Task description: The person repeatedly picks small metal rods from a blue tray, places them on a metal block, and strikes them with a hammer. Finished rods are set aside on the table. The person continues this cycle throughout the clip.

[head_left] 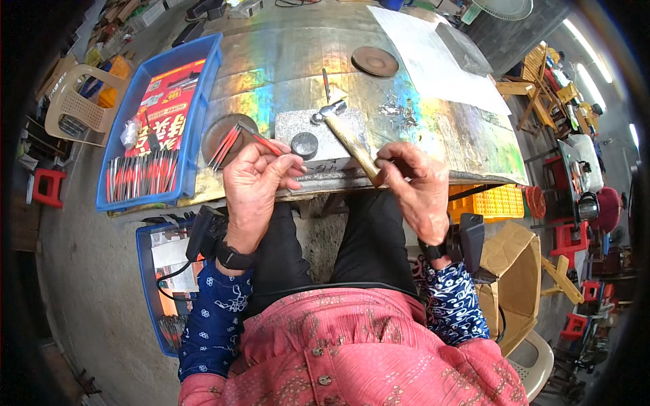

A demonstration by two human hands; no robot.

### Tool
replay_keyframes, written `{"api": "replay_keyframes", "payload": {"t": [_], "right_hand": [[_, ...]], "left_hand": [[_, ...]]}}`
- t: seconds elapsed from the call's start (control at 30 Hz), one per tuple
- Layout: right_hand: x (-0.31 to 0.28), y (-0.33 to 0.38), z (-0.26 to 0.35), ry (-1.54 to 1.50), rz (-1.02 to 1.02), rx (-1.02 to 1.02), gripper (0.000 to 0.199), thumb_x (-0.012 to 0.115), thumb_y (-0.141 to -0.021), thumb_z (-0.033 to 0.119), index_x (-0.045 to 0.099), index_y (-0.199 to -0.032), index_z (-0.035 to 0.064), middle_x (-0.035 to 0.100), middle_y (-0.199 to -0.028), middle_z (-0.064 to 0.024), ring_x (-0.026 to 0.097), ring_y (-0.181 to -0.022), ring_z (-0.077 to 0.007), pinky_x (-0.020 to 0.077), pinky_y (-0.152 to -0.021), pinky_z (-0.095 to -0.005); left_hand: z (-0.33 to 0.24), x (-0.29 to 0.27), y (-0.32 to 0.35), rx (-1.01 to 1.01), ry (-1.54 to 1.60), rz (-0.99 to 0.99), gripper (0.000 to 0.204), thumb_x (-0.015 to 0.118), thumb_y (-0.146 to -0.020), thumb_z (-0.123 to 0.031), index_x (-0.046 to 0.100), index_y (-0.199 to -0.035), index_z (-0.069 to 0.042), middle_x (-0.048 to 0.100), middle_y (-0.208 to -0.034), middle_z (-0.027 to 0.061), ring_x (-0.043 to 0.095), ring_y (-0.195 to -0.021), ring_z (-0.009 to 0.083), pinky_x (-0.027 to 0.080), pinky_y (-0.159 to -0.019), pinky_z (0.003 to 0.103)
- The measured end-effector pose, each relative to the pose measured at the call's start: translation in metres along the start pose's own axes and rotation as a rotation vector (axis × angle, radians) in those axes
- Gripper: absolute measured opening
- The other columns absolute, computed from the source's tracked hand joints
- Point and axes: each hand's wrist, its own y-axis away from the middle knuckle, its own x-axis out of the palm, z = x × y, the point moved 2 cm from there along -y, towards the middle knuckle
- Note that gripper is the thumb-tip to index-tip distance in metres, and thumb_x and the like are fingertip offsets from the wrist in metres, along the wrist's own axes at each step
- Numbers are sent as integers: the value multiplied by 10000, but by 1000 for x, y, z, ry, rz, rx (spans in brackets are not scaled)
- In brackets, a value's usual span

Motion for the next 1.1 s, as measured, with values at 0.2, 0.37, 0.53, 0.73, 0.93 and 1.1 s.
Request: {"api": "replay_keyframes", "payload": {"t": [0.2,0.37,0.53,0.73,0.93,1.1], "right_hand": [[31,15,27,-331,113,168,83,642,-879,-18,631,-958,-42,649,-825,-41,650,-704,-97,479,-571,-192],[44,17,34,-357,111,118,71,644,-870,-33,639,-938,-53,616,-873,-46,618,-669,-87,475,-565,-190],[54,21,35,-397,86,89,63,649,-868,-36,638,-926,-57,581,-910,-51,581,-655,-72,463,-556,-191],[55,23,35,-308,74,43,47,649,-874,-25,636,-912,-50,581,-901,-52,576,-654,-69,452,-550,-193],[59,27,34,-247,0,30,54,666,-851,-7,617,-863,-27,581,-796,-50,541,-608,-80,431,-539,-220],[66,32,31,-221,-49,51,75,668,-837,-5,594,-832,-14,561,-728,-66,525,-587,-122,424,-538,-262]], "left_hand": [[-4,11,16,-117,244,-5,155,590,-943,-60,554,-1071,18,674,-920,173,695,-784,228,600,-619,294],[-6,15,25,-171,412,-16,180,600,-941,-78,546,-1095,-2,673,-936,179,696,-782,238,603,-621,320],[-7,15,30,-213,518,-7,195,597,-945,-88,531,-1113,-14,668,-950,180,698,-790,245,606,-629,336],[-7,15,32,-222,545,-18,195,596,-947,-92,529,-1113,-14,665,-949,178,696,-792,241,606,-629,334],[-7,17,34,-210,540,-39,194,603,-941,-82,531,-1106,-11,667,-945,177,693,-780,232,605,-637,326],[-8,20,35,-146,455,-72,188,619,-930,-78,541,-1083,0,674,-943,174,691,-772,214,602,-642,311]]}}
